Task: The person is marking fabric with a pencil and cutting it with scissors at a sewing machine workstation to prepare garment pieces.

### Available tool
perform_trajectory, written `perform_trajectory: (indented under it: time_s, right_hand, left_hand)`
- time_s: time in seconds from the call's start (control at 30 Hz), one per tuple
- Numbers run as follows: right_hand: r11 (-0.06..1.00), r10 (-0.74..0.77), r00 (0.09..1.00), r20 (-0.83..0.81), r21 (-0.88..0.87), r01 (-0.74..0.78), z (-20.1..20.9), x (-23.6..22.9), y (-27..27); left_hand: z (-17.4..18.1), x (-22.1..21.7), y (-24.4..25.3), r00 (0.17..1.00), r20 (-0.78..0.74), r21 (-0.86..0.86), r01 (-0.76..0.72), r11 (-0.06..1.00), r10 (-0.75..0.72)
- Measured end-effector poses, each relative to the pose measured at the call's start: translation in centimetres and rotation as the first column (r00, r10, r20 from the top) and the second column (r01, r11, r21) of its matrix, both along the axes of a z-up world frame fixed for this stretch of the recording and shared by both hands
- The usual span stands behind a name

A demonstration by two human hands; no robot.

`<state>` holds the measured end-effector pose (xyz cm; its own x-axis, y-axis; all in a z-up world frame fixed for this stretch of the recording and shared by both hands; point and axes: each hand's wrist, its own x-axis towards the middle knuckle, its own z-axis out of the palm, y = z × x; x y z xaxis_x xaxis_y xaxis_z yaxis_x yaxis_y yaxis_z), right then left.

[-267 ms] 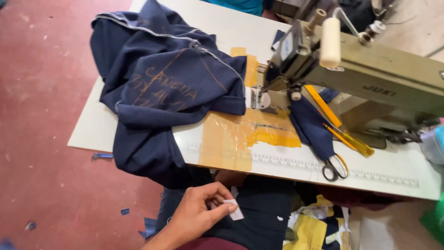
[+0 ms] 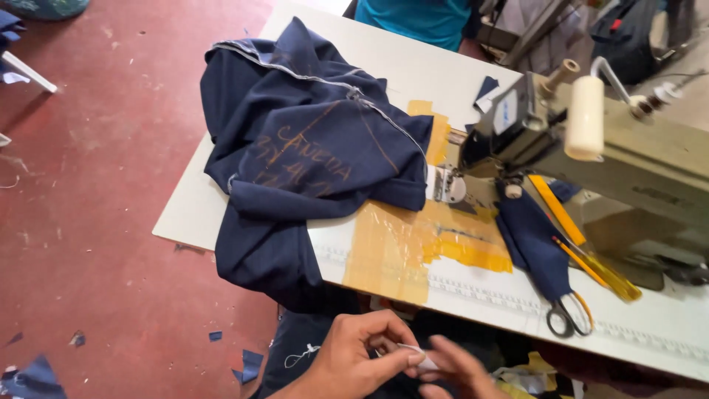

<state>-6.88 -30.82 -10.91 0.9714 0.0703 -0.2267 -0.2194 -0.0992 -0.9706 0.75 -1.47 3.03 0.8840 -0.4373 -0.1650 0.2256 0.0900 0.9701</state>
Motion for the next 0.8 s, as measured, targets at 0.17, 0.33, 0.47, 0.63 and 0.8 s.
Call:
perform_trajectory:
  time_s: [0.17, 0.33, 0.47, 0.63, 0.8]
  right_hand:
    - [0.782, 0.042, 0.89, 0.454, -0.57, 0.254, 15.1, 4.9, 12.2]
    - [0.745, 0.391, 0.73, 0.56, -0.659, 0.106, 15.3, 11.9, 9.6]
    - [0.599, 0.559, 0.66, 0.502, -0.795, 0.097, 14.2, 18.4, 10.4]
    - [0.637, 0.555, 0.659, 0.507, -0.769, 0.055, 13.3, 21.5, 11.9]
    - [0.675, 0.404, 0.728, 0.554, -0.717, 0.171, 12.8, 21.8, 13.5]
  left_hand:
    - [-0.7, 2.5, 2.0, 0.994, 0.091, -0.096, -0.046, 0.994, 0.055]
    - [-2.3, 7.0, 7.4, 0.716, 0.698, 0.551, -0.519, 0.653, -0.021]
    - [-0.8, 12.9, 9.8, 0.744, 0.647, 0.752, -0.583, 0.308, -0.17]
    - [-0.9, 19.8, 10.4, 0.506, 0.797, 0.598, -0.74, 0.308, -0.331]
    - [-3.5, 27.8, 9.1, 0.385, 0.843, 0.523, -0.749, 0.406, -0.376]
